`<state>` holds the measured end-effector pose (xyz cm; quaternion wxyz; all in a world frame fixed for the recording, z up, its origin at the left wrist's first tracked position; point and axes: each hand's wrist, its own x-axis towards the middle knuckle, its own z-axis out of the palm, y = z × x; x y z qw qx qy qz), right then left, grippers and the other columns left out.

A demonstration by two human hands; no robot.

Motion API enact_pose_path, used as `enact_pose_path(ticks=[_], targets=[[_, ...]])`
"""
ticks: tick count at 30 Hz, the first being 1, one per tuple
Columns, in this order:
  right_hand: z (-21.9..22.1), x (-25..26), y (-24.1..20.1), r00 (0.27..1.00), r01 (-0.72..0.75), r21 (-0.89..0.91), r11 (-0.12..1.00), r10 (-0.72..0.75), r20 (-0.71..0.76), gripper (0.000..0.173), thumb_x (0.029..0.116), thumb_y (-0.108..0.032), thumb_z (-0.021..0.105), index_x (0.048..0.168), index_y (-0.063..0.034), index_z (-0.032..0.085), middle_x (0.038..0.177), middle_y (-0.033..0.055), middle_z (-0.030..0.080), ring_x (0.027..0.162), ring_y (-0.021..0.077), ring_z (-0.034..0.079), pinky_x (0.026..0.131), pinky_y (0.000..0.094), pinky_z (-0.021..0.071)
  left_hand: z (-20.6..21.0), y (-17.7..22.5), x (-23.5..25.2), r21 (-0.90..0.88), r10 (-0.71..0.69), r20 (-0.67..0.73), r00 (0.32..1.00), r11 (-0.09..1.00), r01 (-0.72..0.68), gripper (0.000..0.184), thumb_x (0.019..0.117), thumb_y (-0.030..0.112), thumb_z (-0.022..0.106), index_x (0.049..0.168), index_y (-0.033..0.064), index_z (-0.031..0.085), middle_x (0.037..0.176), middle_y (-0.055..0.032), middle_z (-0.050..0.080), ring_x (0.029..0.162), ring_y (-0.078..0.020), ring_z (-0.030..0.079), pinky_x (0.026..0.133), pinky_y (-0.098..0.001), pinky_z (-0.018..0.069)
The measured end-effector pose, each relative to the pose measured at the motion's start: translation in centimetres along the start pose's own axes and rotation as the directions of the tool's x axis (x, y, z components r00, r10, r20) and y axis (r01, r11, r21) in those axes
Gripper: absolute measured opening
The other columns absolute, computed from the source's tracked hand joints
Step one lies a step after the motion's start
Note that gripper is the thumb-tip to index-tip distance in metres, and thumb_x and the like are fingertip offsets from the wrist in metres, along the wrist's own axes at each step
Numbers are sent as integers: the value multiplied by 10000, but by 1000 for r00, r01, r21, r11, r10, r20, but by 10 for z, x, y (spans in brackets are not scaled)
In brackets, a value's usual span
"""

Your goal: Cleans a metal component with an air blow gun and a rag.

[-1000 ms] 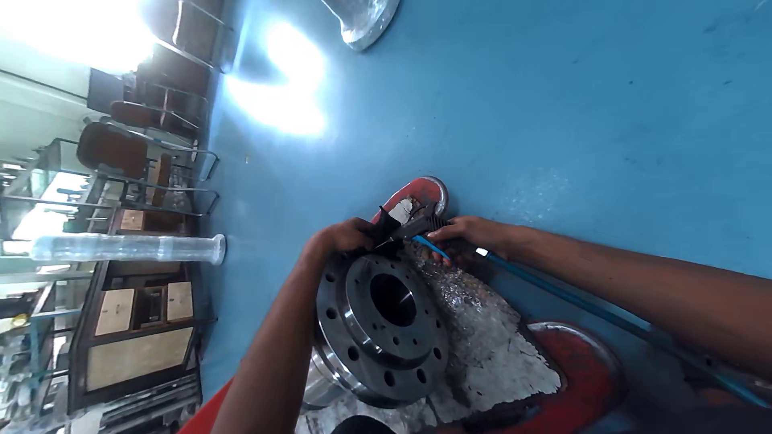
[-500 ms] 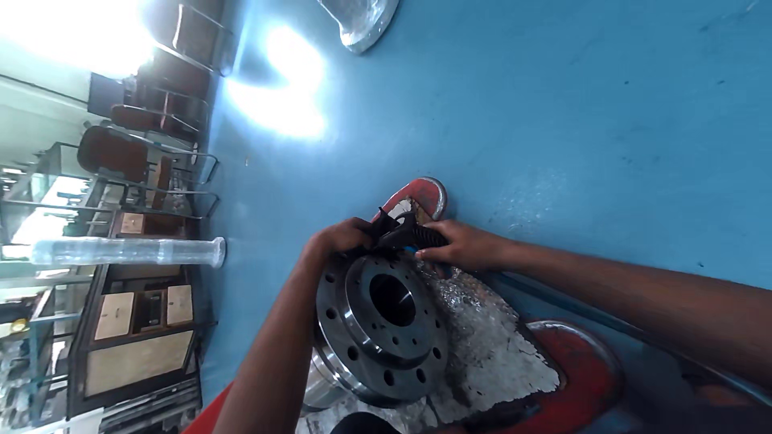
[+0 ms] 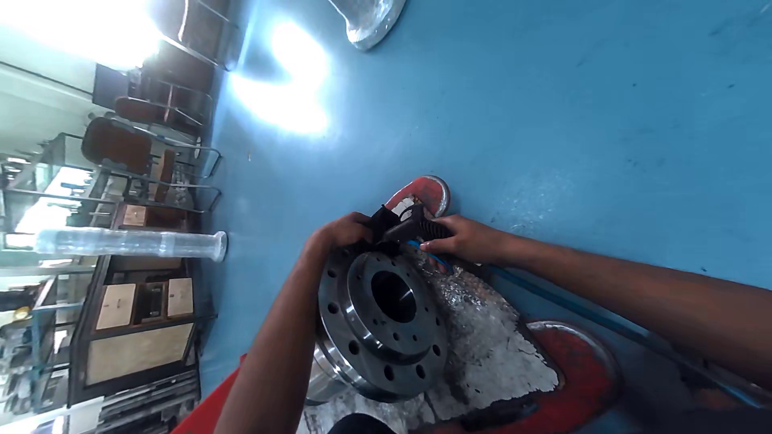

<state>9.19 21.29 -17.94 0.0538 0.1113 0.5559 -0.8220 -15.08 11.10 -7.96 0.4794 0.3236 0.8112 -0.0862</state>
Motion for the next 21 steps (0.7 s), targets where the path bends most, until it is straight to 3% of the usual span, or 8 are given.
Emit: enact_pose_path(ticks=[5, 9, 11, 13, 15, 17, 19, 21], targets=[[4, -3, 0, 997, 73, -188, 979, -74, 4, 238, 1036, -192, 616, 1200, -20, 594, 793, 89, 694, 633, 161, 688, 649, 314, 602, 0, 0, -2, -3, 8, -9, 1000, 1000, -8, 189, 983, 60, 595, 1136, 18, 698, 1021, -121, 702, 904, -182, 661, 838, -424, 545], [-3, -10, -1, 999, 33, -13, 999, -33, 34, 216, 1061, -158, 557, 1215, -7, 575, 846, 116, 723, 663, 169, 709, 617, 281, 588, 0, -1, -5, -13, 22, -63, 998, 1000, -23, 206, 997, 54, 581, 1167, 3, 687, 1066, -140, 697, 949, -202, 660, 877, -442, 538], [-12, -16, -4, 999, 20, 74, 997, -23, 30, 197, 1072, -154, 527, 1185, -1, 578, 850, 138, 730, 665, 189, 720, 588, 274, 588, -3, -8, -11, -86, 50, -213, 976, 994, -70, 196, 995, 40, 565, 1137, -16, 689, 1036, -149, 697, 925, -211, 662, 863, -450, 545], [-17, -24, -7, 999, 36, 118, 992, -40, 33, 202, 1079, -157, 508, 1175, 4, 582, 879, 154, 734, 697, 214, 734, 607, 288, 605, -4, -17, -22, -222, 23, -451, 892, 965, -137, 195, 977, 38, 541, 1084, -33, 688, 980, -148, 697, 882, -208, 664, 825, -456, 558], [-18, -31, -13, 996, 63, 158, 985, -71, 46, 195, 1081, -151, 490, 1160, 4, 579, 910, 163, 738, 740, 229, 743, 627, 294, 610, -4, -23, -33, -305, -9, -663, 748, 916, -260, 164, 964, 50, 547, 1013, -20, 687, 899, -105, 696, 811, -164, 667, 766, -416, 572], [-12, -36, -21, 993, 79, 166, 983, -93, 74, 180, 1074, -133, 492, 1162, 0, 575, 915, 160, 737, 755, 224, 746, 658, 294, 620, 1, -21, -51, -291, 27, -764, 645, 877, -382, 134, 939, 40, 550, 953, 12, 681, 833, -32, 690, 759, -89, 663, 731, -338, 581], [-3, -36, -26, 994, 83, 129, 988, -92, 67, 171, 1064, -129, 515, 1161, -4, 579, 883, 142, 739, 730, 207, 738, 648, 284, 609, 7, -18, -70, -226, 107, -747, 656, 888, -402, 132, 916, 29, 541, 923, 42, 673, 797, 9, 686, 724, -47, 659, 694, -292, 580], [4, -31, -26, 996, 77, 103, 992, -82, 44, 167, 1061, -147, 538, 1146, -11, 586, 847, 120, 739, 699, 182, 729, 624, 264, 595, 15, -20, -83, -147, 158, -647, 746, 934, -326, 148, 931, 23, 555, 956, 19, 701, 829, -37, 701, 746, -92, 666, 713, -347, 580]])
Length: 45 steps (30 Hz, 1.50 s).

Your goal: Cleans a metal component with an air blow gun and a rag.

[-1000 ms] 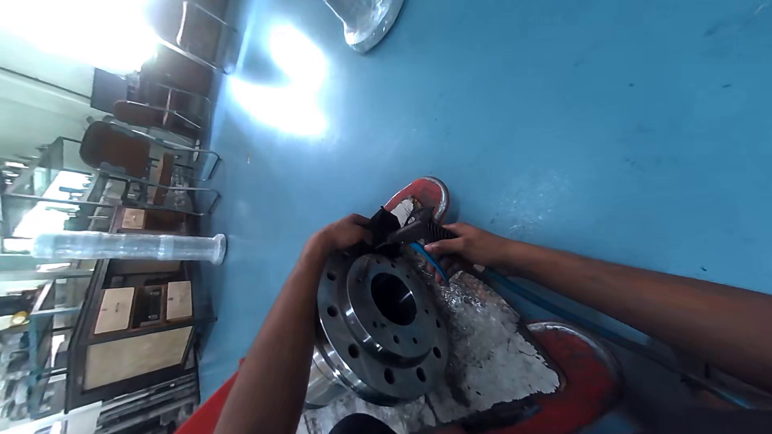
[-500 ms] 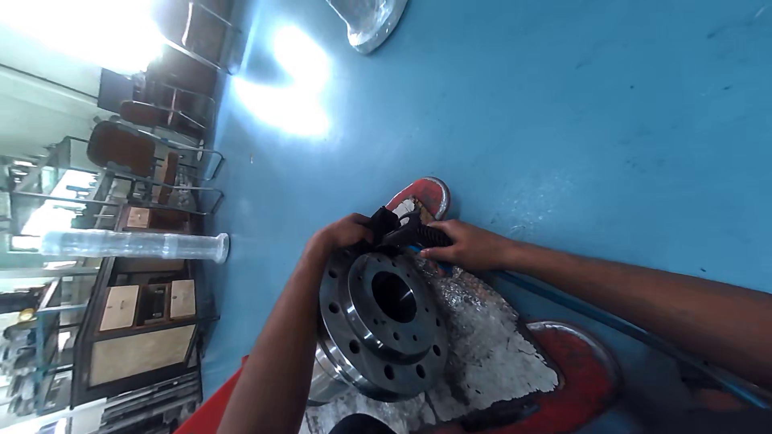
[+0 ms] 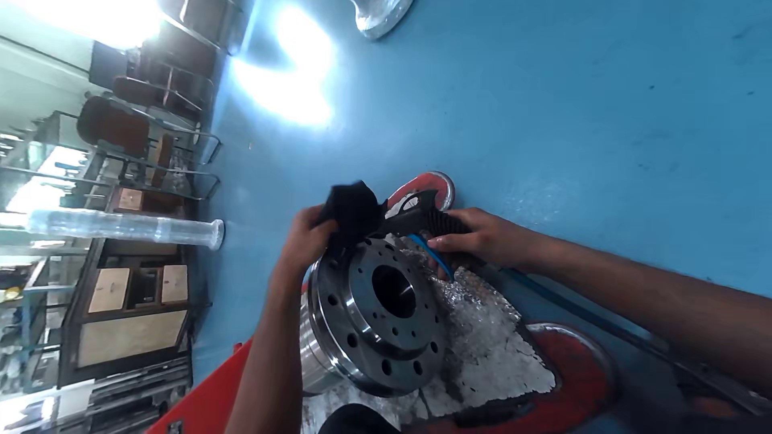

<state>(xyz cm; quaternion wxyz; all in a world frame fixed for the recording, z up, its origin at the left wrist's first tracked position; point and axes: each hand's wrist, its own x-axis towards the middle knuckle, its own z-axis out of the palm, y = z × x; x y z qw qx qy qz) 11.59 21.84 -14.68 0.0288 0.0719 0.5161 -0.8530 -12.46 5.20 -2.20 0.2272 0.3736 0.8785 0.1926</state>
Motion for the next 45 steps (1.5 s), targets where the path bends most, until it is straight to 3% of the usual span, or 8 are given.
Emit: enact_pose_path(ticks=[9, 18, 22, 25, 31, 35, 41, 45], targets=[[13, 6, -4, 1000, -26, -7, 1000, 26, 9, 157, 1048, -128, 565, 1148, -8, 585, 813, 113, 724, 653, 172, 711, 620, 262, 592, 12, 6, 16, 388, -163, 409, 898, 922, -9, 169, 976, 121, 599, 1043, 52, 737, 954, -137, 710, 927, -281, 673, 835, -581, 511], [23, 6, -12, 999, 0, -371, 929, -13, -32, 234, 1015, -205, 654, 1187, -58, 598, 789, 59, 667, 629, 128, 663, 634, 292, 583, 15, 8, 19, 430, -182, 408, 894, 903, -12, 143, 956, 112, 620, 1012, 50, 736, 908, -137, 699, 879, -281, 664, 784, -574, 506], [27, 2, -15, 996, 48, -590, 806, -79, -27, 277, 1006, -276, 663, 1200, -88, 601, 917, 64, 648, 825, 167, 658, 749, 387, 544, 15, 6, 16, 393, -170, 395, 903, 919, 1, 157, 941, 102, 616, 1018, 53, 745, 904, -130, 703, 870, -277, 667, 779, -572, 513], [28, -1, -15, 991, 89, -664, 742, -131, -13, 288, 998, -292, 672, 1203, -103, 602, 875, 49, 648, 808, 162, 662, 718, 379, 540, 15, 2, 17, 343, -150, 382, 912, 939, 11, 148, 938, 104, 612, 984, 48, 740, 882, -120, 696, 845, -260, 662, 766, -554, 516], [9, 3, -15, 1000, 5, -184, 983, -8, -18, 172, 1042, -142, 579, 1154, -13, 600, 796, 90, 714, 623, 152, 693, 593, 274, 582, 16, 1, 16, 298, -155, 298, 942, 952, 63, 135, 957, 105, 605, 936, 35, 719, 834, -109, 675, 791, -237, 643, 731, -518, 509], [-3, 16, -13, 993, -109, 43, 993, 107, 45, 206, 1083, -166, 490, 1117, 10, 593, 809, 142, 717, 624, 175, 694, 556, 250, 562, 17, 3, 15, 312, -165, 296, 941, 948, 68, 138, 966, 108, 603, 948, 40, 722, 845, -112, 678, 801, -238, 645, 737, -523, 508], [-8, 36, -18, 975, -200, 85, 976, 189, 120, 248, 1096, -197, 451, 1052, 5, 589, 798, 135, 698, 630, 177, 691, 574, 255, 575, 16, 4, 16, 335, -169, 310, 936, 940, 59, 145, 976, 111, 597, 936, 38, 716, 843, -109, 670, 807, -240, 636, 740, -520, 498], [12, 25, -31, 995, -91, -219, 971, 95, 9, 174, 1051, -158, 574, 1106, 3, 610, 765, 106, 695, 580, 160, 664, 550, 275, 555, 17, 4, 17, 352, -168, 319, 933, 935, 48, 154, 990, 115, 590, 958, 34, 717, 865, -123, 675, 832, -259, 642, 763, -538, 500]])
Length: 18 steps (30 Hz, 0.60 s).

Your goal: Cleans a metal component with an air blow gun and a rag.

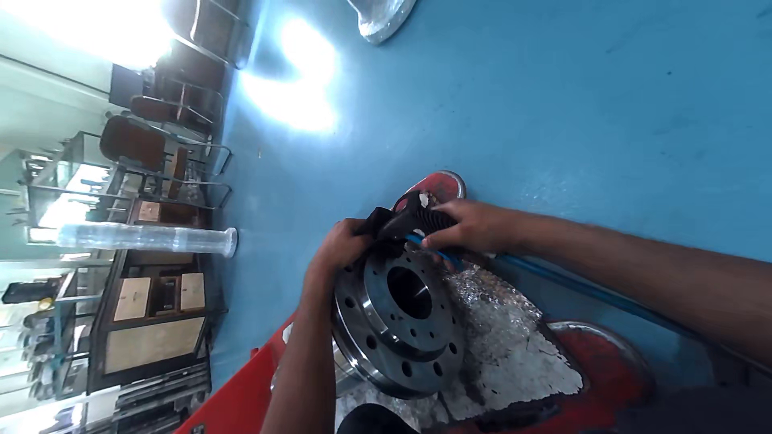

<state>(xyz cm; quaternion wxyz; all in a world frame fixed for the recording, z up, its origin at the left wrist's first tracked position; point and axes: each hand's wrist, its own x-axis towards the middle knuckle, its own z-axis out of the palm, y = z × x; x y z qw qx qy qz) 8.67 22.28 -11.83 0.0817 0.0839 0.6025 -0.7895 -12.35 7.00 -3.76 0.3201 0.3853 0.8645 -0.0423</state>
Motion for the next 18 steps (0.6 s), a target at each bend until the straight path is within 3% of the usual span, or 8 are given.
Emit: enact_pose_path(ticks=[2, 7, 12, 14, 18], targets=[[12, -8, -5, 998, 29, -180, 983, -39, -51, 213, 1028, -196, 631, 1165, -34, 614, 773, 76, 677, 607, 150, 659, 610, 312, 575, 0, 1, -1, -6, -6, -4, 1000, 1000, 6, 160, 987, 109, 584, 970, 26, 720, 874, -132, 679, 844, -267, 648, 770, -549, 503], [15, -13, 0, 995, 56, -272, 961, -75, -61, 266, 1016, -228, 655, 1213, -62, 590, 807, 67, 662, 627, 134, 657, 641, 306, 581, 0, 3, -3, -21, -8, -9, 1000, 1000, 7, 149, 978, 103, 593, 951, 28, 719, 855, -125, 675, 832, -259, 647, 763, -537, 503], [13, -17, 0, 990, 104, -400, 911, -134, -48, 300, 1008, -260, 662, 1241, -79, 606, 910, 66, 658, 766, 148, 657, 731, 359, 558, 0, 2, -3, -45, -21, -17, 1000, 999, 20, 138, 966, 85, 595, 916, 28, 710, 831, -114, 662, 800, -243, 633, 730, -516, 499], [14, -12, 5, 989, 123, -327, 937, -142, -36, 265, 1014, -238, 654, 1214, -71, 606, 854, 61, 666, 688, 138, 667, 681, 336, 584, 0, 2, -2, -54, -25, -17, 1000, 998, 24, 141, 968, 77, 589, 905, 32, 707, 822, -107, 657, 784, -231, 626, 716, -501, 496], [-4, 4, 9, 998, 54, 11, 998, -54, 36, 182, 1048, -144, 578, 1149, 6, 593, 762, 103, 689, 602, 172, 680, 593, 294, 585, 0, 2, -3, -58, -30, -30, 999, 998, 28, 155, 976, 86, 587, 892, 39, 708, 806, -99, 652, 767, -221, 617, 708, -495, 490]])
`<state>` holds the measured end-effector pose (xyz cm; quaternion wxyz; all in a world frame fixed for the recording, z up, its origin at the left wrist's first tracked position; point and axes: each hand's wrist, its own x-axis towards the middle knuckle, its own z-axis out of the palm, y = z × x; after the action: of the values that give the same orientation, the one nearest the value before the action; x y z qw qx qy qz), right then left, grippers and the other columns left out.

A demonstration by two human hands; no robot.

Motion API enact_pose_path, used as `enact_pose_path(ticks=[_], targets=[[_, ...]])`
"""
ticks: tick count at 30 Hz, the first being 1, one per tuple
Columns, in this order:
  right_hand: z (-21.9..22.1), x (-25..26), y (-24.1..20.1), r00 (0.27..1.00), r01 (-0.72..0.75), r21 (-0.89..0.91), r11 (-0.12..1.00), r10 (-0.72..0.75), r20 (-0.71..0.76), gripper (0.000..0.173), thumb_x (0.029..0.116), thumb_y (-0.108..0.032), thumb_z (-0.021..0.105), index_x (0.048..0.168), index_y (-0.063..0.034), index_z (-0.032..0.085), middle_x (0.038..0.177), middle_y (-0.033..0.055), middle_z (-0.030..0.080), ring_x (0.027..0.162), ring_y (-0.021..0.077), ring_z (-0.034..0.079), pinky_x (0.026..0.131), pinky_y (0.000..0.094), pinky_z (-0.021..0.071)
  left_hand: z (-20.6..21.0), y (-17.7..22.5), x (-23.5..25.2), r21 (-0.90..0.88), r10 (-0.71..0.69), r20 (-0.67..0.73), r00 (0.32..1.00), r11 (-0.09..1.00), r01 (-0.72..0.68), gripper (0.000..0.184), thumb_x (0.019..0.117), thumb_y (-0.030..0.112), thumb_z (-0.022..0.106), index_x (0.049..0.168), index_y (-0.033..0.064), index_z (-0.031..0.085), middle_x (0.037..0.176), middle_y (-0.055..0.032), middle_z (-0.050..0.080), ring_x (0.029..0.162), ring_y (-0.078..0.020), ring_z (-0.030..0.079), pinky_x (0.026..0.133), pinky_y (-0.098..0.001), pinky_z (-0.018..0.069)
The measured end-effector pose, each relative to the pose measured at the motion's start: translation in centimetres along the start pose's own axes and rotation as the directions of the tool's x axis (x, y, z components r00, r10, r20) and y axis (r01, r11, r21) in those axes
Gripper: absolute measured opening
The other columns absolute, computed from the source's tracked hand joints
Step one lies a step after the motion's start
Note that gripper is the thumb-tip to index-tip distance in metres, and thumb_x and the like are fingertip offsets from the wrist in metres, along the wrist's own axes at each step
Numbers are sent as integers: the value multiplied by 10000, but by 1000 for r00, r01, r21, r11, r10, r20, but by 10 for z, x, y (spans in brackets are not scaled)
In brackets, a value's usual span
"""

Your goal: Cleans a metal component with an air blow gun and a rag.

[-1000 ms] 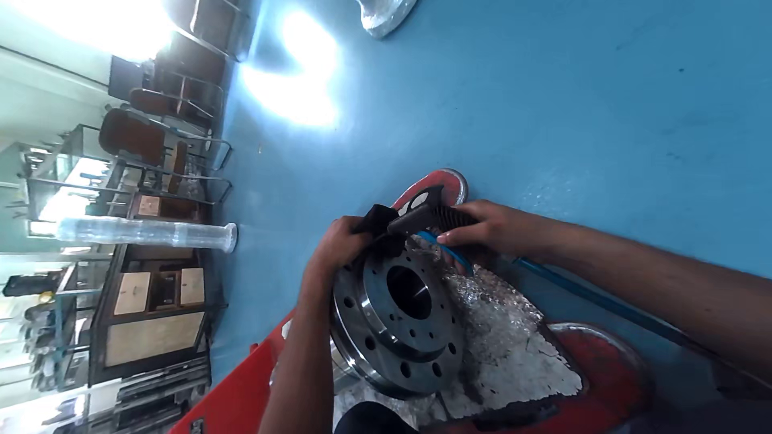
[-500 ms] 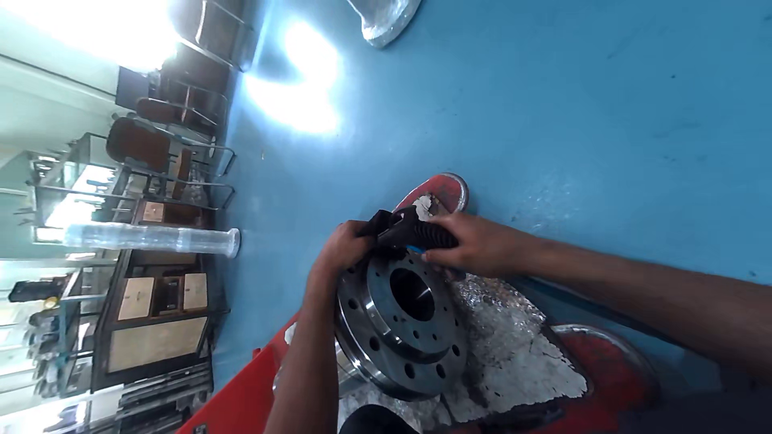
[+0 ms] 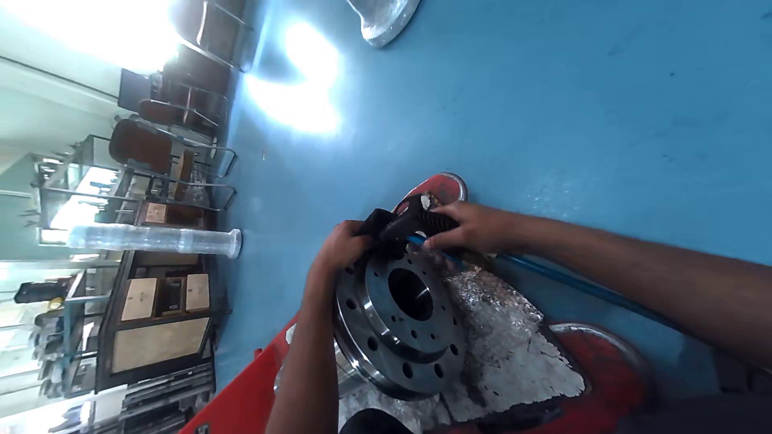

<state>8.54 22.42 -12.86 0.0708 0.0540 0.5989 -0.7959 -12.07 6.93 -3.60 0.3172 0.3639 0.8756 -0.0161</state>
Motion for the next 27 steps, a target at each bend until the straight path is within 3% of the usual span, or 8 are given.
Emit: enact_pose_path(ticks=[5, 9, 11, 15, 18, 21, 23, 27], targets=[[-25, 15, 11, 990, -59, 223, 973, 28, 140, 263, 1090, -174, 439, 1007, 8, 610, 772, 133, 696, 616, 170, 682, 546, 247, 554, 1, -1, 0, -20, 1, -2, 1000, 1000, -1, 157, 988, 85, 580, 921, 44, 716, 816, -86, 659, 766, -204, 621, 712, -469, 500], [-8, 6, 28, 999, -32, 278, 960, 22, 36, 235, 1082, -182, 479, 1076, 18, 602, 808, 139, 706, 641, 182, 689, 595, 273, 574, 0, -2, 1, -22, 3, 10, 1000, 1000, -3, 161, 989, 85, 574, 919, 47, 714, 823, -85, 664, 777, -200, 626, 720, -470, 502], [6, -2, 27, 998, 34, 174, 984, -26, -51, 177, 1050, -140, 551, 1116, 15, 607, 774, 119, 701, 624, 183, 688, 614, 295, 587, 0, -2, 1, -20, 8, 14, 1000, 1000, -8, 162, 989, 80, 573, 920, 38, 714, 836, -92, 665, 798, -208, 628, 739, -482, 500], [14, -7, 15, 993, 94, -183, 979, -107, -58, 201, 1013, -172, 651, 1159, -40, 610, 766, 59, 674, 616, 126, 665, 629, 287, 586, 0, -1, 0, -17, 2, 14, 1000, 1000, -2, 156, 983, 72, 578, 916, 35, 715, 830, -97, 668, 798, -215, 634, 735, -487, 503], [5, -9, 8, 997, 72, -160, 984, -75, -14, 197, 1028, -166, 623, 1175, -37, 601, 774, 72, 677, 600, 139, 658, 598, 285, 574, 0, -1, -1, -59, -6, -8, 1000, 998, 6, 158, 988, 62, 569, 943, 29, 717, 846, -103, 672, 802, -209, 636, 748, -479, 510], [-15, -17, 11, 994, 108, 48, 993, -107, -11, 170, 1050, -116, 541, 1150, 5, 606, 818, 131, 726, 632, 192, 707, 573, 291, 587, 2, -7, -4, -165, -9, -114, 993, 986, -10, 153, 971, 51, 559, 928, 23, 704, 817, -84, 670, 760, -176, 637, 715, -433, 527], [-25, -25, 20, 991, 134, 160, 978, -133, -20, 200, 1057, -133, 483, 1122, 6, 611, 857, 156, 736, 700, 221, 735, 616, 295, 607, 3, -8, -7, -254, -53, -222, 974, 967, -6, 148, 964, 56, 557, 930, 21, 697, 807, -70, 668, 741, -151, 637, 705, -400, 538], [-26, -39, 28, 989, 143, 245, 959, -127, -80, 227, 1063, -185, 455, 1112, -16, 597, 898, 156, 750, 755, 239, 753, 665, 306, 628, 6, -13, -7, -413, -142, -468, 872, 908, -74, 142, 938, 49, 558, 921, 10, 694, 803, -72, 688, 730, -134, 666, 699, -382, 574]])
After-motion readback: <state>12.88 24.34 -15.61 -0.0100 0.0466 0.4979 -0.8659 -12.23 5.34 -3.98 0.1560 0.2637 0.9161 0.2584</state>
